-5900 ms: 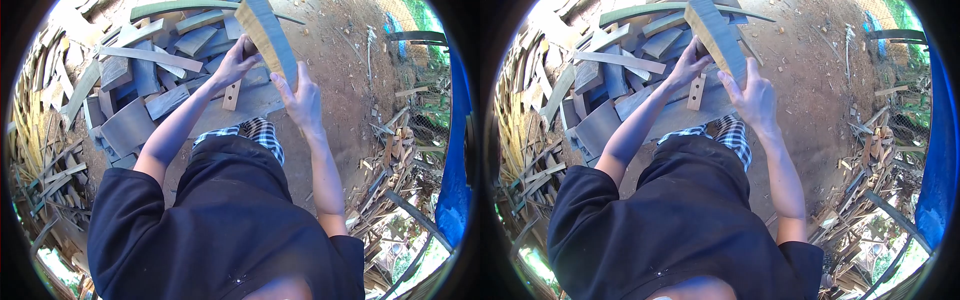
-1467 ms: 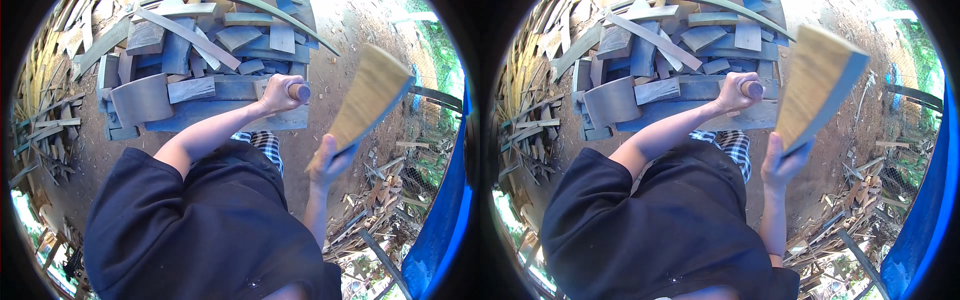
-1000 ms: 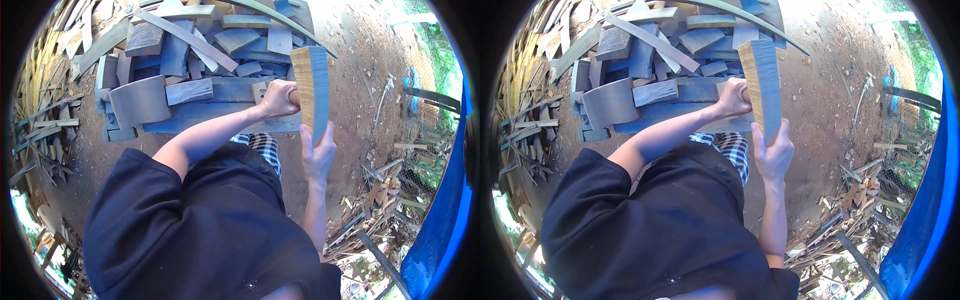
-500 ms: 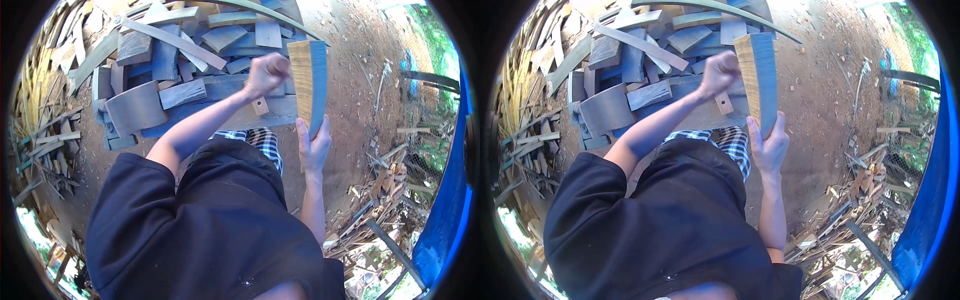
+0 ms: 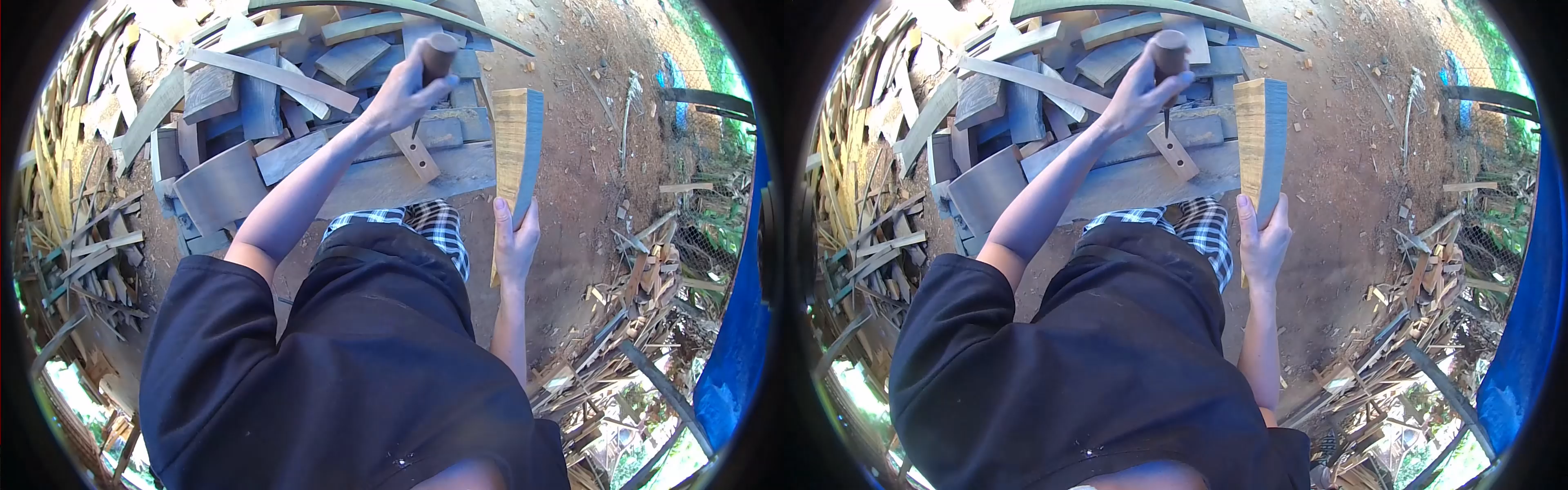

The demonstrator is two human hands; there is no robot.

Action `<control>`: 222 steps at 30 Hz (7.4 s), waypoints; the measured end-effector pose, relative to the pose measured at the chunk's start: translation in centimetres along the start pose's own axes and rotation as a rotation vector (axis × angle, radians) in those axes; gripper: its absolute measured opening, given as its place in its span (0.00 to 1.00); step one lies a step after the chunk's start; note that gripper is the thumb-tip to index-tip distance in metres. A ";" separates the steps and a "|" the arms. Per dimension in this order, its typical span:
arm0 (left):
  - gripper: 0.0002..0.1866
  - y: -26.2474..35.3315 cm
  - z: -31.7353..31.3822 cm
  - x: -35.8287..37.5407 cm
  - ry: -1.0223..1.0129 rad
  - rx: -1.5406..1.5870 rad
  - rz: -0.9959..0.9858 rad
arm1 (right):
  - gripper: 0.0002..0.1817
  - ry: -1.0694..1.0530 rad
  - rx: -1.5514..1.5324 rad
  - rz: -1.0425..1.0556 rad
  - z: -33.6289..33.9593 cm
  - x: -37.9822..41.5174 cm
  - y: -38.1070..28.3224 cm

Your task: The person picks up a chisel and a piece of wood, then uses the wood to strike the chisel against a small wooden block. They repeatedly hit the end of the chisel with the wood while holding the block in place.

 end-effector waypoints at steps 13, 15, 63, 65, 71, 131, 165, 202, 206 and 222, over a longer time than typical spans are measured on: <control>0.27 -1.7 -3.6 -1.1 -0.164 -0.238 -0.128 | 0.20 -0.045 -0.013 -0.094 0.0 0.4 0.6; 0.27 -1.7 -3.8 -1.0 -0.159 -0.232 -0.124 | 0.20 -0.040 -0.010 -0.100 -0.1 0.4 0.8; 0.27 -3.2 -3.7 -0.5 0.009 -0.432 -0.199 | 0.23 -0.028 -0.003 -0.003 0.8 -2.8 -2.2; 0.26 -2.9 -3.8 0.0 0.012 -0.432 -0.229 | 0.22 0.036 -0.123 0.088 1.6 -4.0 -6.0; 0.25 -1.8 -3.7 0.9 0.034 -0.394 -0.267 | 0.20 -0.104 0.093 0.247 -0.7 -6.4 -7.9; 0.25 -1.4 2.5 0.0 0.382 0.036 0.013 | 0.25 -0.203 0.056 -0.136 -0.6 -1.5 1.8; 0.20 -1.3 -6.6 8.0 -0.081 -0.427 -0.410 | 0.25 -0.164 0.160 -0.160 -0.6 -0.2 3.0; 0.13 -1.1 -5.2 6.3 0.307 -0.050 -0.130 | 0.22 -0.186 0.262 0.318 -1.9 -1.6 -6.1; 0.14 -1.8 -5.2 6.0 0.307 -0.060 -0.037 | 0.23 -0.086 -0.017 0.353 -1.5 -0.5 -8.0; 0.15 -2.6 1.7 3.3 0.661 0.219 0.115 | 0.21 -0.148 -0.016 0.058 -0.8 -0.7 -2.8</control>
Point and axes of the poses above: each hand's wrist, its own x-axis away from the middle knuckle, its own z-axis out of the back of the hand, y = z × x, the point moved 1 cm from there along -x, towards the middle knuckle, and after that the axes turned 2 degrees about -z, right-handed, at the moved point
